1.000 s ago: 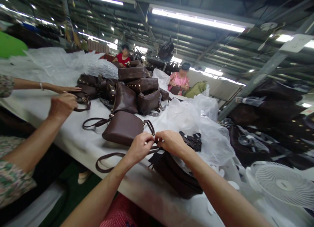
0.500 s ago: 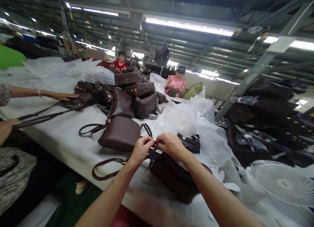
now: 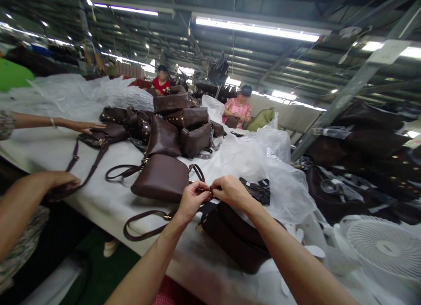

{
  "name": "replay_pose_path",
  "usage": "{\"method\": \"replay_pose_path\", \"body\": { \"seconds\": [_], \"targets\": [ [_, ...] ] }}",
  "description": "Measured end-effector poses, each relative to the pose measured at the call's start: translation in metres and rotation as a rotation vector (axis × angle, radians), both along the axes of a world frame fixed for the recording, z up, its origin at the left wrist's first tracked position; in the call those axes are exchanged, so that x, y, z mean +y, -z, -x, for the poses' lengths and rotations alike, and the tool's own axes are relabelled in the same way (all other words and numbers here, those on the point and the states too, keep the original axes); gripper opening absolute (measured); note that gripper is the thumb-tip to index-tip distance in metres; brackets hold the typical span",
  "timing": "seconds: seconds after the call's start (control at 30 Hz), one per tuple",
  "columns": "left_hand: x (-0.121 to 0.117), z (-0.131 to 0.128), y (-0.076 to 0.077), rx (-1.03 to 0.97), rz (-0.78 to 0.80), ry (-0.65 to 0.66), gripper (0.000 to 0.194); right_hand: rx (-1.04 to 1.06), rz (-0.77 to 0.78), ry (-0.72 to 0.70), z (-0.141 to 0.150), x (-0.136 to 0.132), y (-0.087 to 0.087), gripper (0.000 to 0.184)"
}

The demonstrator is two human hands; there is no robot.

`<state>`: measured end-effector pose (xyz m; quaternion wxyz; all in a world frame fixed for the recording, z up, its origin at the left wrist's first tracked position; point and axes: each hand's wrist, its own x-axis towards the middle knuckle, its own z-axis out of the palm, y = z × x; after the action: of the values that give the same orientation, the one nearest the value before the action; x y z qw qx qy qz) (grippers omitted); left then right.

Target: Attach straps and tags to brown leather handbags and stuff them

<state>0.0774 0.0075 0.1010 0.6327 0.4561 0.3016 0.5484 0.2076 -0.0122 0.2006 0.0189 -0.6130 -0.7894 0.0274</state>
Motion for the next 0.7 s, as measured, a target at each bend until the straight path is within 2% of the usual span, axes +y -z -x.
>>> {"method": "replay_pose_path", "body": {
  "seconds": [0.27,0.37,0.7],
  "targets": [
    [0.006,-0.006,0.006,0.234,-0.217,-0.154,0.009,-0.013,0.020,0.012,0.002,0.002,-0.003,0.030],
    [0.008,-0.007,0.007,0.272,-0.261,-0.173,0.006,-0.009,0.016,0.009,0.001,0.003,-0.002,0.030],
    [0.013,-0.009,0.008,0.135,-0.119,-0.095,0.006,0.072,0.008,-0.021,-0.003,0.006,0.001,0.026]
  ]
}}
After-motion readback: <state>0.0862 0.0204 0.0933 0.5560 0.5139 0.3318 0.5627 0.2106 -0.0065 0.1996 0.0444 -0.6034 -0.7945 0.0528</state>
